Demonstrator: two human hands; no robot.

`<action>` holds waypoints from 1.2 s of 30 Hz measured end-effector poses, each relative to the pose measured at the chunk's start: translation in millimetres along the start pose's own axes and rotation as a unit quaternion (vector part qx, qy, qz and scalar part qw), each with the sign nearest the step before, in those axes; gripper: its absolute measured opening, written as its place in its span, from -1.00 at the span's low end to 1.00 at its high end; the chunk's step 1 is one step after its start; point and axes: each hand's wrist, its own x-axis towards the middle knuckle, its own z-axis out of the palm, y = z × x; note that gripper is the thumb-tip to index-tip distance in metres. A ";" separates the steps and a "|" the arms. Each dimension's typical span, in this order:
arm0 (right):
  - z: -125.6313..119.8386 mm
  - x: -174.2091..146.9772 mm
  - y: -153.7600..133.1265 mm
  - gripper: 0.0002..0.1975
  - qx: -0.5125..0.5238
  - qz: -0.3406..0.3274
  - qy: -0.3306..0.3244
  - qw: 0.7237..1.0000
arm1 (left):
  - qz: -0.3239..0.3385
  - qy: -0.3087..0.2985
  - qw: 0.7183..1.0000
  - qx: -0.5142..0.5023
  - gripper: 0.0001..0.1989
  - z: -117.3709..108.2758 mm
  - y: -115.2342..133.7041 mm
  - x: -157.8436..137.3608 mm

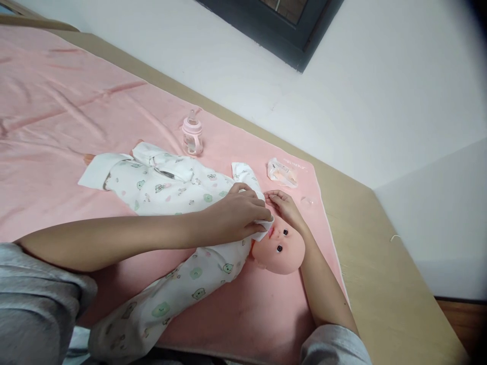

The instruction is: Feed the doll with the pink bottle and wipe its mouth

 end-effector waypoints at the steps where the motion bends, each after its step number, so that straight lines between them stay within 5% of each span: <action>1: -0.1 0.2 0.1 -0.77 -0.001 0.002 -0.001 1.000 | 0.001 0.002 1.000 0.003 -0.85 -0.4 -0.4 0.2; 21: -2.6 2.5 4.7 -0.73 -0.005 0.001 -0.006 1.000 | 0.050 0.093 0.992 0.075 -0.76 9.2 -8.3 -0.9; 36: -1.2 2.4 3.7 -0.81 -0.022 -0.010 -0.001 1.000 | 0.066 0.105 0.987 0.099 -0.72 8.9 -5.5 -0.4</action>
